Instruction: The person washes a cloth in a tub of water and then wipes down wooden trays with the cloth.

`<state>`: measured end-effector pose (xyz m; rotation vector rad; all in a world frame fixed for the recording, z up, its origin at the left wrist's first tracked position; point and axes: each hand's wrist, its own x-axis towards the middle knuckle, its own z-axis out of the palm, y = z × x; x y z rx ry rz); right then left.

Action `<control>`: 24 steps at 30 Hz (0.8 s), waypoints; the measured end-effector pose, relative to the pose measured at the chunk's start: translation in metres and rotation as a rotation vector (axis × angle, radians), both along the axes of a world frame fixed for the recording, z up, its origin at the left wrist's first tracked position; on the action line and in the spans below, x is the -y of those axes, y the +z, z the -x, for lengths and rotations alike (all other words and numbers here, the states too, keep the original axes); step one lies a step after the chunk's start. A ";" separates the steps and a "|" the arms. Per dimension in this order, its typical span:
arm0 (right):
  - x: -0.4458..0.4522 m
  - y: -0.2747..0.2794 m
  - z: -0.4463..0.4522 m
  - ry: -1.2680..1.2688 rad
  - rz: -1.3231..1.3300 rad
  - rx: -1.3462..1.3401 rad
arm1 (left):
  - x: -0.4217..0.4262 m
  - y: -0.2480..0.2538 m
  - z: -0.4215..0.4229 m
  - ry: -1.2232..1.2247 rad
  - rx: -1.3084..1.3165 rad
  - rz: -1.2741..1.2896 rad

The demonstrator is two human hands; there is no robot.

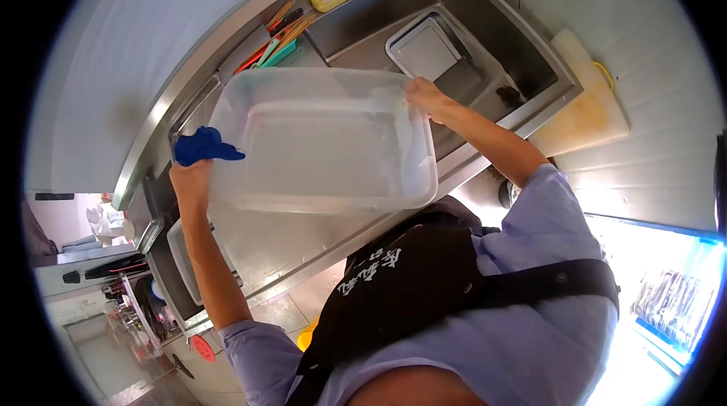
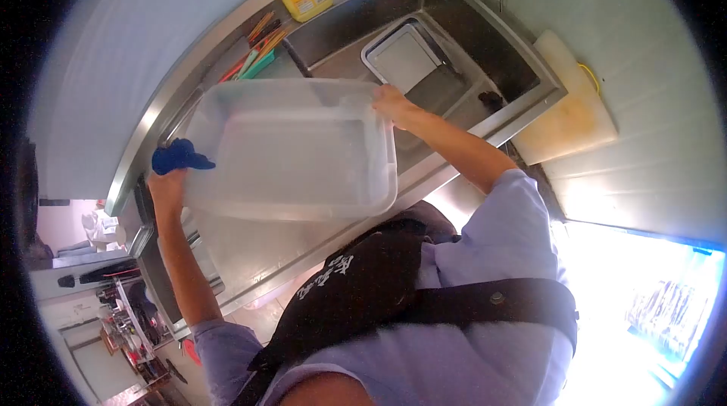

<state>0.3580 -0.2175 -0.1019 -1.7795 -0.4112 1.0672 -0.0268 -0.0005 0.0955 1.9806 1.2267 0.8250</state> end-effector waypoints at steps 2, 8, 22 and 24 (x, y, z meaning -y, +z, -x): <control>-0.006 0.006 -0.022 0.084 0.031 0.090 | 0.002 0.005 -0.025 -0.020 0.006 -0.048; -0.014 -0.003 -0.091 -0.055 0.053 0.073 | 0.028 0.009 -0.110 -0.177 0.114 -0.138; -0.036 -0.150 -0.197 -0.351 0.078 -0.014 | 0.028 -0.001 -0.281 -0.166 -0.077 -0.308; -0.053 -0.179 -0.204 -0.355 0.112 0.013 | 0.037 0.001 -0.293 -0.153 -0.120 -0.368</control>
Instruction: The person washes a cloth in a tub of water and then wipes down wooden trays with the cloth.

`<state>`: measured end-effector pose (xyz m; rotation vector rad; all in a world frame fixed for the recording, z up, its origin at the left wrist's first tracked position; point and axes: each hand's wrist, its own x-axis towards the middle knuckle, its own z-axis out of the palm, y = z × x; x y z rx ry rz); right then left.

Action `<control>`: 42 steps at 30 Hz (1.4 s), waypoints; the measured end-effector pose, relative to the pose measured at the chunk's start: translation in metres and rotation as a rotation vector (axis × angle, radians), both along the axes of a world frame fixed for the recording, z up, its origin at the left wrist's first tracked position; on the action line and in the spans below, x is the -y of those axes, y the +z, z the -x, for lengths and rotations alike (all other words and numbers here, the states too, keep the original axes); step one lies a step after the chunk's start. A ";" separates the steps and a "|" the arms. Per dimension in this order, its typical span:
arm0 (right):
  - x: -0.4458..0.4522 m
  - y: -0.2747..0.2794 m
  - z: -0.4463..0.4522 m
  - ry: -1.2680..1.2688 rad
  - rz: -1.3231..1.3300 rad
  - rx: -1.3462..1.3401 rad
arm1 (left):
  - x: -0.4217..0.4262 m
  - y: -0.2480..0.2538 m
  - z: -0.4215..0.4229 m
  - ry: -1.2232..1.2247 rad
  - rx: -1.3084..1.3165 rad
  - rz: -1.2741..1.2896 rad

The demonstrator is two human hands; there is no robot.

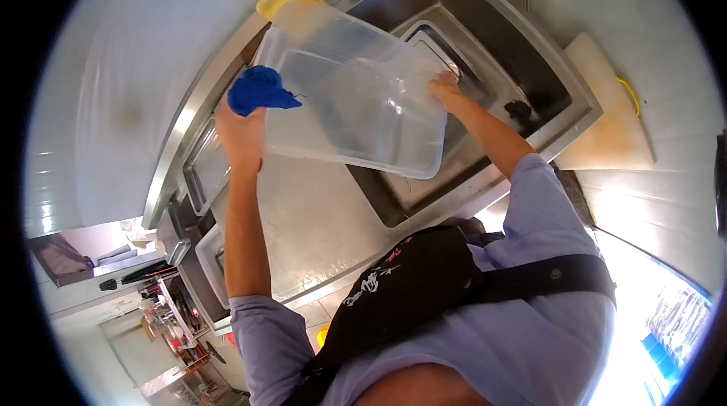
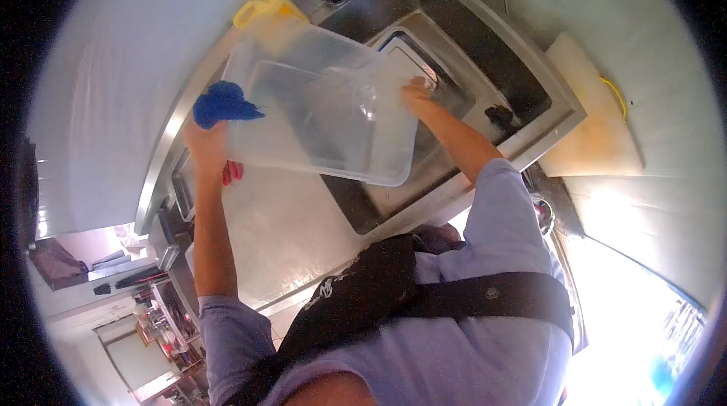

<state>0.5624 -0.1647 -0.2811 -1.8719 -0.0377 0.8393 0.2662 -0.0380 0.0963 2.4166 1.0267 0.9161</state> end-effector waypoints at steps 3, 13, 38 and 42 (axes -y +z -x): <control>-0.016 -0.035 -0.015 -0.030 -0.026 -0.049 | 0.015 0.005 -0.024 0.000 -0.016 -0.070; -0.030 -0.030 -0.017 -0.380 -0.218 -0.241 | 0.000 -0.010 -0.064 -0.137 0.003 -0.201; 0.014 0.068 -0.013 0.116 -0.410 0.163 | 0.047 0.026 -0.049 -0.757 -0.111 -1.095; 0.014 0.072 -0.023 0.228 -0.338 0.292 | 0.036 0.034 -0.034 -0.645 -0.176 -0.983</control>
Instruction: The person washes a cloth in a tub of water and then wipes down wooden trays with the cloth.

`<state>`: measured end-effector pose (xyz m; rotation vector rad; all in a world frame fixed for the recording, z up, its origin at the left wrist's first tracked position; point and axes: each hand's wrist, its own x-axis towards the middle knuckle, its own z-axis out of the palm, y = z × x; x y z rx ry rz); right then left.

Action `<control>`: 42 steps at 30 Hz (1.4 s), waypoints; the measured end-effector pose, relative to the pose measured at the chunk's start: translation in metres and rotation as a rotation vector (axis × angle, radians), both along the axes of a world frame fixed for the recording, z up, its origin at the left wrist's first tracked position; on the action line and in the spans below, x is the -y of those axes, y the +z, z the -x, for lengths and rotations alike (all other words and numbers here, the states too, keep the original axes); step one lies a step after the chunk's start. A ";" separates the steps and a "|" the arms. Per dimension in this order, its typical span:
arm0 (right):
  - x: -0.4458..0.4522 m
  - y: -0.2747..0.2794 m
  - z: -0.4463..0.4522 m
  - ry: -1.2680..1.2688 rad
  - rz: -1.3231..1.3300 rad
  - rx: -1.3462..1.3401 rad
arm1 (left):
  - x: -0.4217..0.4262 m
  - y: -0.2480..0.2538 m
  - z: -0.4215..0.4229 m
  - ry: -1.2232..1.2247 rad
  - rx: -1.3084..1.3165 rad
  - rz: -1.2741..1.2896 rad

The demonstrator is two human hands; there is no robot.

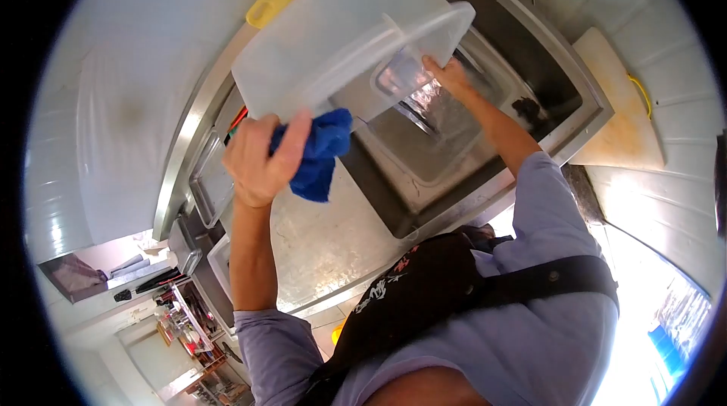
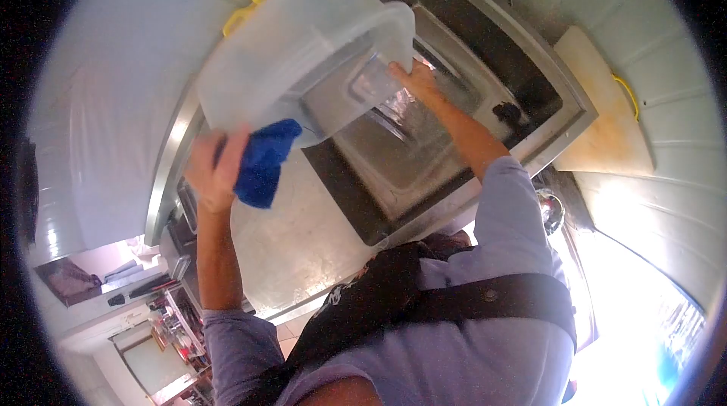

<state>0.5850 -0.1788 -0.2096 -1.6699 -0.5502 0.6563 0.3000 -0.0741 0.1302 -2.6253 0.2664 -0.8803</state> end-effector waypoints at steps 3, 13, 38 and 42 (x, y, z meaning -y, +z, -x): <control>0.002 0.014 0.005 -0.070 0.043 0.051 | 0.005 -0.004 0.002 0.163 0.210 0.533; -0.004 0.050 0.042 -0.430 -0.306 0.540 | 0.032 -0.012 0.000 -0.466 0.735 2.463; -0.022 0.090 0.044 0.196 -0.463 -0.624 | -0.031 -0.097 0.135 -0.155 0.743 2.194; -0.061 0.212 0.114 0.643 -0.701 0.291 | -0.024 -0.102 0.112 -0.204 0.637 2.248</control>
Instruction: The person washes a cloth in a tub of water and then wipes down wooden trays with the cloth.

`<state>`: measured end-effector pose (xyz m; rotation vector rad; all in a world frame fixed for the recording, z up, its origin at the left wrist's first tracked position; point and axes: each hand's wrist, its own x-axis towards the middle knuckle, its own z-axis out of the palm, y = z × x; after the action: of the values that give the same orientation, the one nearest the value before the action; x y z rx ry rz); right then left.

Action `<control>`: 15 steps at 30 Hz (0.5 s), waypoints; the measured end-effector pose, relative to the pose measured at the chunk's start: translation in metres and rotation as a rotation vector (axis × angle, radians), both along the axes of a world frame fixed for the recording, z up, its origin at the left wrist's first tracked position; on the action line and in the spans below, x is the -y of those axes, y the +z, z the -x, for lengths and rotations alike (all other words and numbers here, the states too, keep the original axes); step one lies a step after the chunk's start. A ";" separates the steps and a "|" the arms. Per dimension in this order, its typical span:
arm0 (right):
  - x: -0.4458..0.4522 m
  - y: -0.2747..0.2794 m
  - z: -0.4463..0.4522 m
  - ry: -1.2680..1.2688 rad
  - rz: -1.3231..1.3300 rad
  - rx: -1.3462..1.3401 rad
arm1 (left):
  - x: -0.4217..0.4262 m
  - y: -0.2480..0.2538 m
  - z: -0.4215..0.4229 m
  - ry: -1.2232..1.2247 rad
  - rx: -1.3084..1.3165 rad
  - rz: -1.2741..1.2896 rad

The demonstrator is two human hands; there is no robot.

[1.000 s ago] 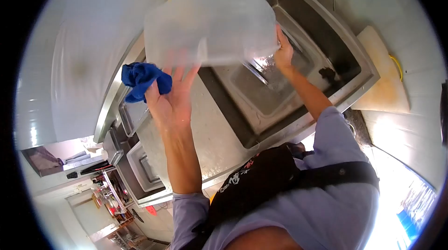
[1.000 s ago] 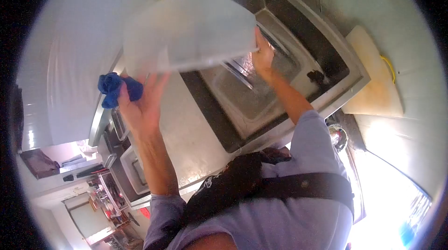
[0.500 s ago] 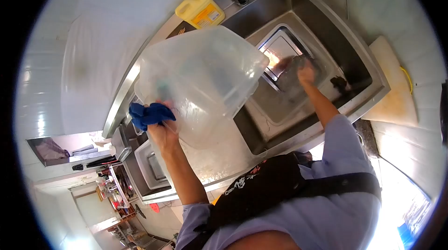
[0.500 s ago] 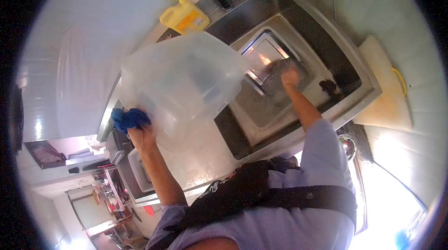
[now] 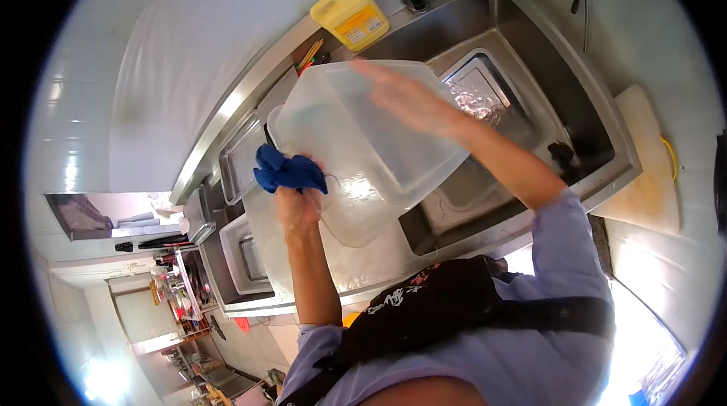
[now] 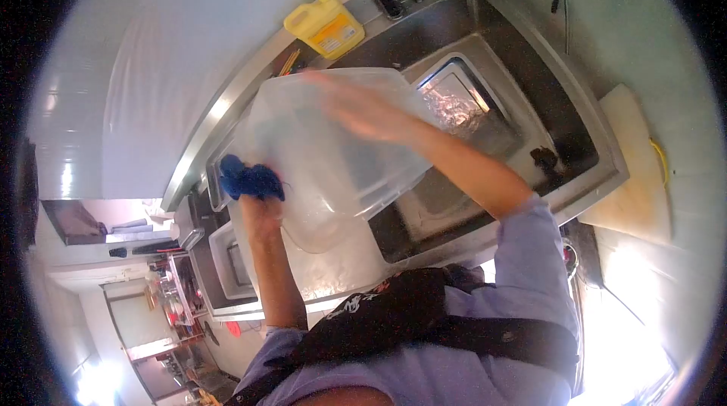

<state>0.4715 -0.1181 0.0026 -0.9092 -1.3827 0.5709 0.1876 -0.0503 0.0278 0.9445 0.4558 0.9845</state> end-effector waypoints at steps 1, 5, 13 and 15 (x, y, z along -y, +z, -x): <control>-0.009 0.014 0.017 -0.025 -0.176 0.229 | 0.003 0.003 -0.007 -0.020 -0.028 0.000; -0.062 0.007 0.010 -0.191 -0.049 0.320 | -0.012 -0.002 0.012 -0.088 -0.067 -0.057; 0.053 -0.348 -0.098 -0.669 1.085 0.531 | 0.003 0.015 0.062 0.087 -0.009 -0.166; 0.086 -0.401 -0.094 -0.613 1.278 0.512 | 0.006 0.006 0.074 0.113 -0.009 -0.152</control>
<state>0.5655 -0.2043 -0.3979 -2.5345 -0.9545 0.7502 0.1139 -0.0559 0.0335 1.0694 0.4507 1.1300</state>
